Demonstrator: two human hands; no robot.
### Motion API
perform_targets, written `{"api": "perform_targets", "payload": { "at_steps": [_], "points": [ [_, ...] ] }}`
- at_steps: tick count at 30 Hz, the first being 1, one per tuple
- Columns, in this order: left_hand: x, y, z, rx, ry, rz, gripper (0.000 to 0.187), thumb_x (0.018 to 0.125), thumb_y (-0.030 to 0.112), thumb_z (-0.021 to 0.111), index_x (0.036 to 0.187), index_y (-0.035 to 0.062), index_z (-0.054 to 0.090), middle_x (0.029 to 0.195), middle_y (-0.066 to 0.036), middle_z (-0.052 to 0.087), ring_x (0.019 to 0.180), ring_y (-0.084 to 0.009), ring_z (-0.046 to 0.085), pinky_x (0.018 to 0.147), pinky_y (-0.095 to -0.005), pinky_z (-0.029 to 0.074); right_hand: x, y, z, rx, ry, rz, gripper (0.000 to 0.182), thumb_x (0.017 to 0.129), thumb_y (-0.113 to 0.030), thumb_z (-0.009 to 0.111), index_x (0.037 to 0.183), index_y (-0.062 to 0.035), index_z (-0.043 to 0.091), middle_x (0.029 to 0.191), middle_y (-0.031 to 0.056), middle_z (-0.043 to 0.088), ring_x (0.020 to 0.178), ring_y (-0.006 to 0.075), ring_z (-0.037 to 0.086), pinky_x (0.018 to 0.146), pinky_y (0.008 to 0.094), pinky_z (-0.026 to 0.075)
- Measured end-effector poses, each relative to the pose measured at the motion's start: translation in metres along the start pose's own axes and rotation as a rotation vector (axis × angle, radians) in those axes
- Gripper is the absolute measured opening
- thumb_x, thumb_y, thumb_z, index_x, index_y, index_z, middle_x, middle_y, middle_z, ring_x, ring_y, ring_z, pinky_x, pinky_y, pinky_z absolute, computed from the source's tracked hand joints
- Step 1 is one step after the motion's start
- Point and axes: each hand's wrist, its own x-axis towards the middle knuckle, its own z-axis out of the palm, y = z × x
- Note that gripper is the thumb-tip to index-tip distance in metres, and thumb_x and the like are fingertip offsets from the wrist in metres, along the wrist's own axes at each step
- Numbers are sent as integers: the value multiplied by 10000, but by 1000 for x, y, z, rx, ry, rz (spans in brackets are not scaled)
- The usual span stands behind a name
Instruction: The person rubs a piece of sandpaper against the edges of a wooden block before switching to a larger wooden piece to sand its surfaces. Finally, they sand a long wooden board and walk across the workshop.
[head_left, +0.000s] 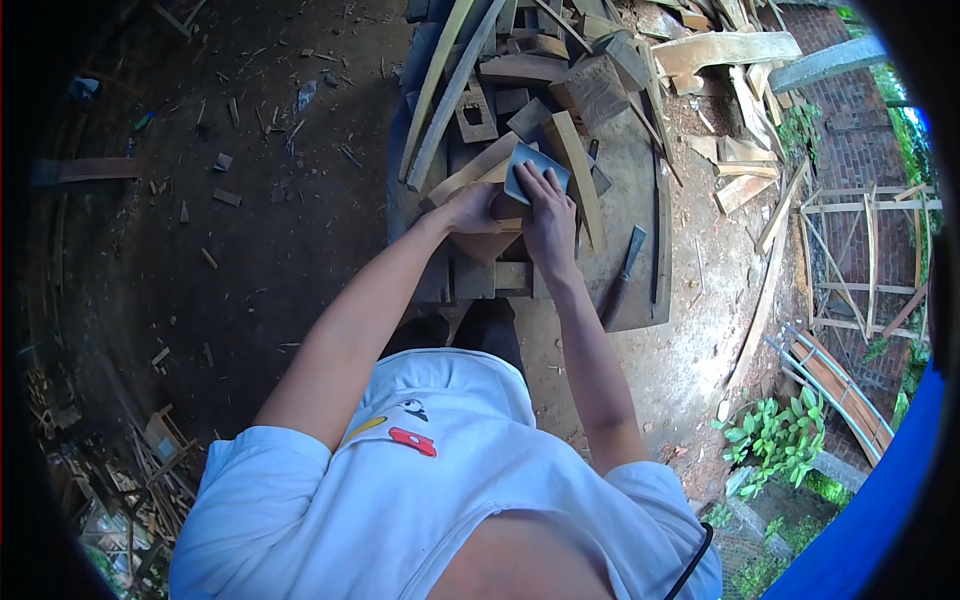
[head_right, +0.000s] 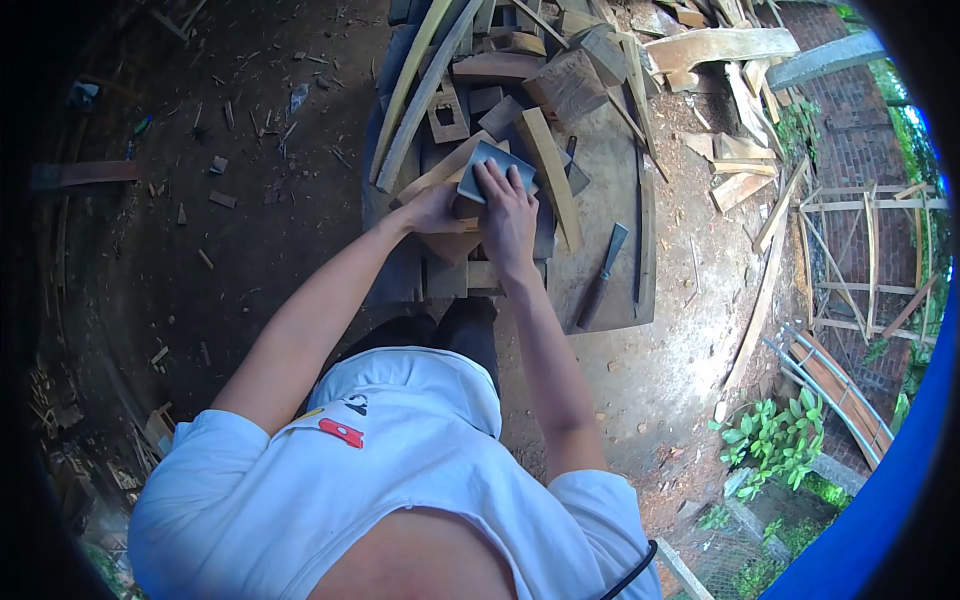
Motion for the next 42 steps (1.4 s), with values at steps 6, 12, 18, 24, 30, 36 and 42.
{"api": "perform_targets", "payload": {
  "at_steps": [6, 12, 18, 24, 30, 36, 42],
  "points": [
    [1, 2, 3, 47, 9, -1, 745, 600, 224, 770, 1292, 92, 530, 1195, -197, 619, 1147, -315, 586, 984, -400, 458, -5, 35, -12, 854, -4, 491, 329, 997, -121, 495, 1314, -64, 560, 1229, 153, 624, 1114, 155, 548, 947, 296, 414],
    [-5, 25, 29, 168, 345, 123, 739, 664, 282, 774, 1322, 98, 491, 1289, -185, 557, 1228, -322, 520, 1067, -485, 360, -63, -12, -27, 77, 76, 15, 604, 805, 26, 608, 1379, -141, 513, 1421, 81, 505, 1315, 319, 453, 1016, 411, 375],
    [-1, 3, 41, 180, 438, 139, 419, 689, 214, 719, 1066, 85, 590, 1025, -142, 661, 1032, -342, 614, 904, -469, 439, -41, -25, -2, -111, 67, 40, 692, 748, 38, 612, 1398, -161, 487, 1453, 52, 474, 1346, 325, 410, 1000, 457, 326],
    [5, 12, 38, 251, 337, 59, 287, 759, 196, 674, 1023, 105, 609, 944, -141, 668, 985, -338, 625, 829, -468, 451, -64, -16, -6, -209, 61, 7, 631, 789, 24, 582, 1388, -162, 515, 1461, 33, 471, 1377, 303, 387, 1054, 430, 301],
    [0, 14, 25, 98, 378, 84, 339, 715, 224, 717, 987, 54, 606, 890, -182, 669, 893, -377, 643, 779, -460, 498, -44, -21, -13, -117, 34, -38, 639, 779, 40, 583, 1384, -154, 518, 1458, 32, 474, 1381, 301, 379, 1039, 420, 305],
    [5, 14, 32, 219, 422, 223, 326, 705, 228, 723, 969, 69, 617, 877, -178, 673, 840, -371, 655, 745, -452, 508, -37, -9, -7, -122, 81, -1, 597, 805, 36, 547, 1381, -119, 513, 1451, 67, 478, 1360, 296, 410, 1014, 402, 322],
    [5, 13, 29, 209, 307, 83, 497, 647, 318, 793, 1071, 143, 600, 986, -126, 677, 979, -342, 639, 860, -459, 468, -100, 5, -21, -102, 18, -57, 685, 728, 72, 560, 1382, -127, 520, 1439, 52, 496, 1345, 294, 435, 983, 402, 342]
  ]
}}
